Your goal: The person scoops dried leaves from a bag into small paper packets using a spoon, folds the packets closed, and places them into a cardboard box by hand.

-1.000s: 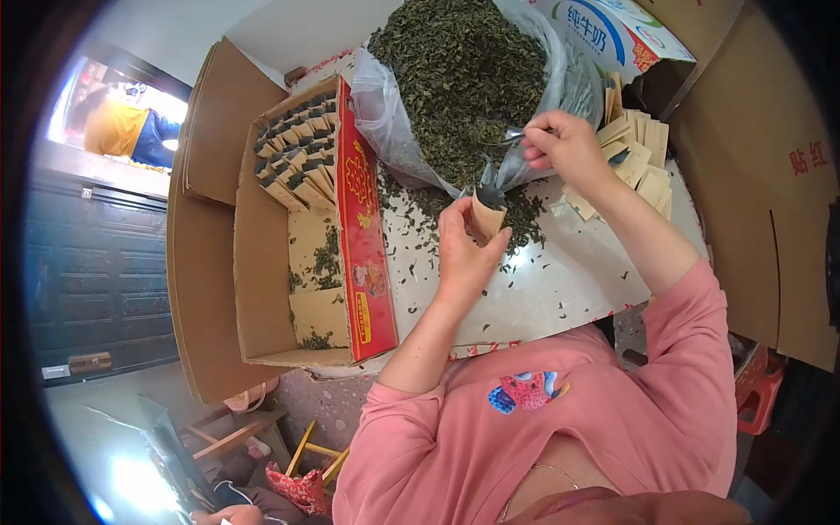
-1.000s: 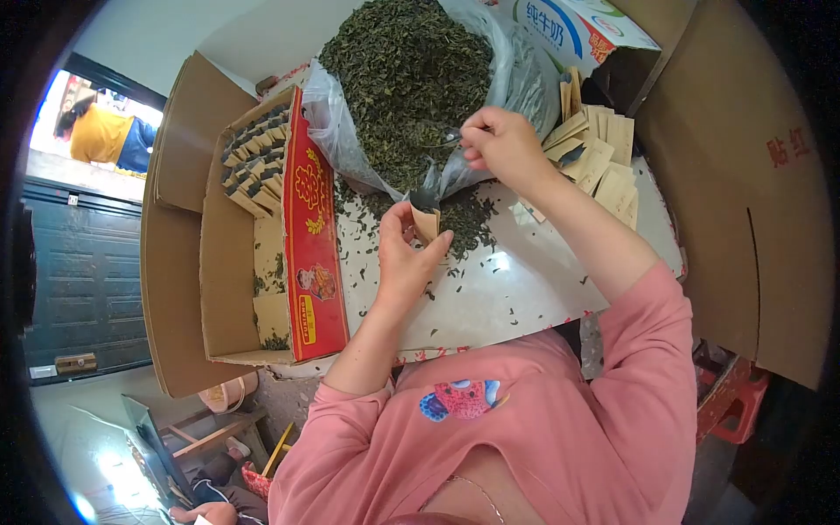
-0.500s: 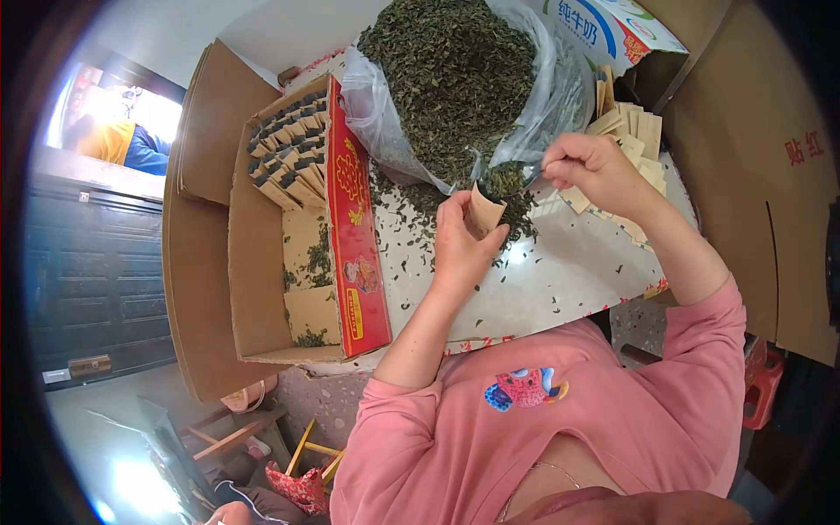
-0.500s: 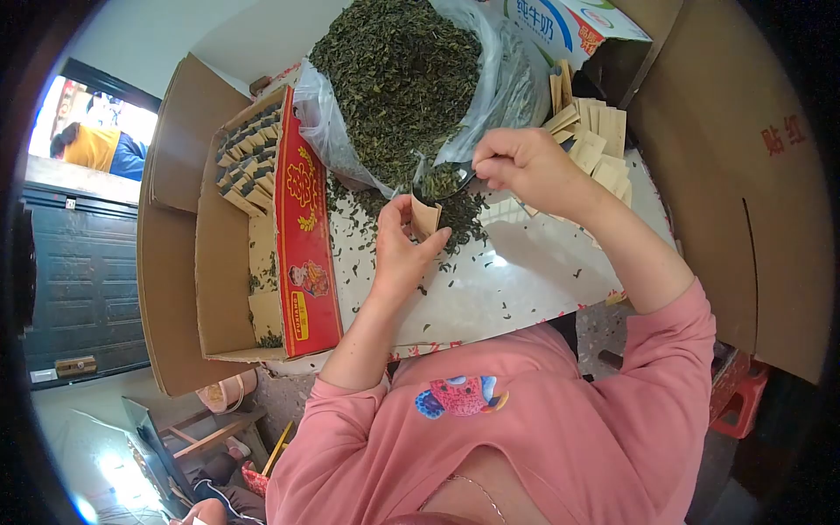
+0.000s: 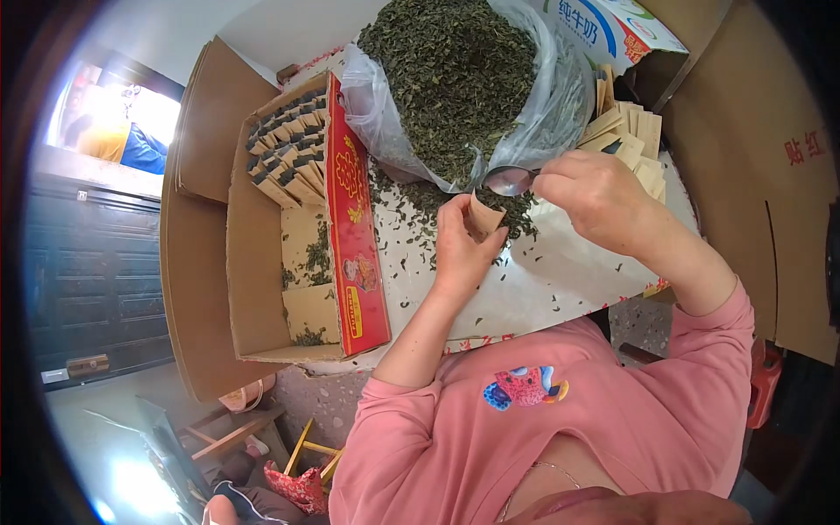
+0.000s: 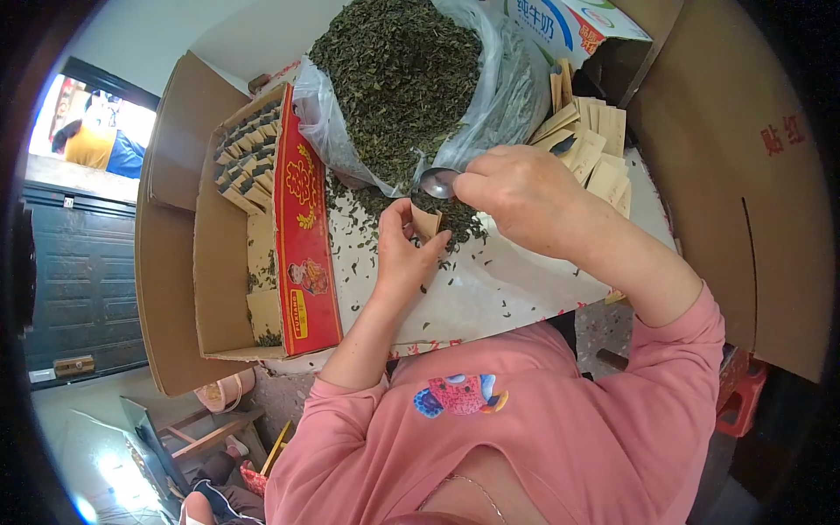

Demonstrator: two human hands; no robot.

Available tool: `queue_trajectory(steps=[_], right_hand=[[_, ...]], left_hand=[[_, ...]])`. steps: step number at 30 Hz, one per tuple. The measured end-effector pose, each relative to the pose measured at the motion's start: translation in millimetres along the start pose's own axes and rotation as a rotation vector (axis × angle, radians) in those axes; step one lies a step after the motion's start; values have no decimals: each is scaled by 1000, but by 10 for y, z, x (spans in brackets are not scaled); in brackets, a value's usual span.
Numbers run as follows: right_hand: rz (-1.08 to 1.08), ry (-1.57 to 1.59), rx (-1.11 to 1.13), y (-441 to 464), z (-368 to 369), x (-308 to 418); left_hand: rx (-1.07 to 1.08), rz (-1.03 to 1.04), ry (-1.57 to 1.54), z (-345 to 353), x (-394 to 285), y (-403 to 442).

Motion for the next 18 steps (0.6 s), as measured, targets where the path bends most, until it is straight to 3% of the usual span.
queue_trajectory(steps=[9, 12, 14, 18], right_hand=[[-76, 72, 134, -76, 286, 221], [-15, 72, 39, -61, 108, 153], [87, 189, -185, -65, -159, 75], [298, 280, -237, -320, -198, -112]], left_hand=[[10, 28, -21, 23, 117, -45], [10, 22, -83, -51, 82, -43], [-7, -2, -93, -101, 126, -45], [5, -25, -38, -66, 234, -87]])
Point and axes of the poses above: each hand's wrist, its own y-axis towards the middle knuckle, its own z-axis out of the palm, x = y × z, the point moved 10 cm from there along y, towards the middle knuckle, and after that the axes turned 14 degrees about -x, right-handed, at the moved point
